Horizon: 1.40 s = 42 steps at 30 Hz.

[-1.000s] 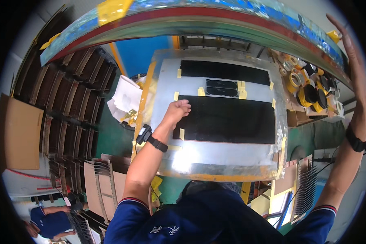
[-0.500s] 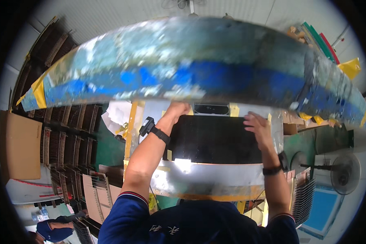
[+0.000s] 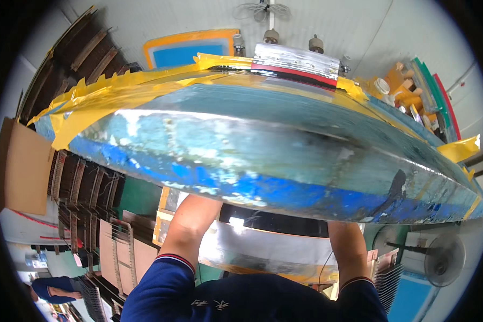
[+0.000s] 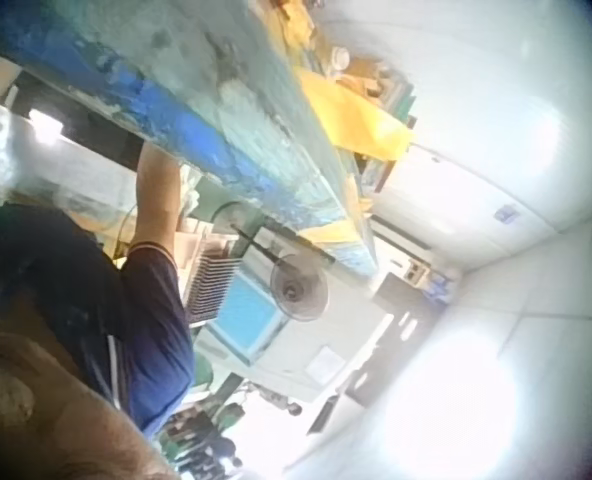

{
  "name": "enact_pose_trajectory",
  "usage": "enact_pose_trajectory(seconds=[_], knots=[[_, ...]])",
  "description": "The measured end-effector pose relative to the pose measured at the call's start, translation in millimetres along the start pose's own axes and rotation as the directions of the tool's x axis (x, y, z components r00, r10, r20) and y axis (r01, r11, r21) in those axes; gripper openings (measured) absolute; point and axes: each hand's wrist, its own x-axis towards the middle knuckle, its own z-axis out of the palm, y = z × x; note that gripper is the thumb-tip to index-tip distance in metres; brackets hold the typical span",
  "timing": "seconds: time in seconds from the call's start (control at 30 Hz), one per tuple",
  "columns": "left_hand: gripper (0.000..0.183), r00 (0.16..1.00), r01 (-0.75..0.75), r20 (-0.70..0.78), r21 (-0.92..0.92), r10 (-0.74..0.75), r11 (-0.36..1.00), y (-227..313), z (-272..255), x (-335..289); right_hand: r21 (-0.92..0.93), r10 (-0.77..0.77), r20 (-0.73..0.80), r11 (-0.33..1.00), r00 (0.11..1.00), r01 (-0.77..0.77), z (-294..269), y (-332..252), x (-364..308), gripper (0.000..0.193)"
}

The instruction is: Applying ink to plates using a manual screen printing press and squeegee.

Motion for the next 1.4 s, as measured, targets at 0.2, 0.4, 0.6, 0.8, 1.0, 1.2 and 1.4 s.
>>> enact_pose_trajectory(seconds=[0.2,0.4,0.6,0.8,1.0,1.2,1.4], knots=[[0.016,0.968,0.046,-0.251,0.048,-0.032,0.998,80.9,60.6,-86.7,-0.457,-0.208,0.021,0.868,0.978,0.195,49.3,-32.9,-84.8,0.02],[0.037,0.895,-0.098,-0.434,0.043,0.107,0.994,112.9,16.6,-309.9,-0.562,-0.307,0.362,0.682,0.88,0.469,176.7,-54.9,-246.1,0.023],[0.045,0.778,-0.309,-0.575,0.003,0.255,0.951,82.8,-2.3,-504.3,-0.413,-0.258,0.63,0.687,0.732,0.597,252.9,-14.1,-350.5,0.019],[0.047,0.648,-0.414,-0.698,0.013,0.304,0.91,42.7,-6.0,-631.6,-0.379,-0.191,0.777,0.62,0.6,0.687,309.0,31.0,-423.7,0.017],[0.038,0.497,-0.478,-0.794,0.086,0.35,0.874,19.2,-1.2,-686.1,-0.339,-0.13,0.851,0.604,0.509,0.721,340.6,54.0,-455.1,0.017],[0.04,0.488,-0.446,-0.814,0.076,0.314,0.892,8.0,-8.1,-710.6,-0.342,-0.094,0.871,0.588,0.482,0.733,360.8,64.3,-466.9,0.017],[0.04,0.534,-0.432,-0.805,0.002,0.258,0.902,4.9,-16.5,-715.6,-0.376,-0.068,0.858,0.59,0.509,0.714,368.8,69.5,-468.9,0.017]])
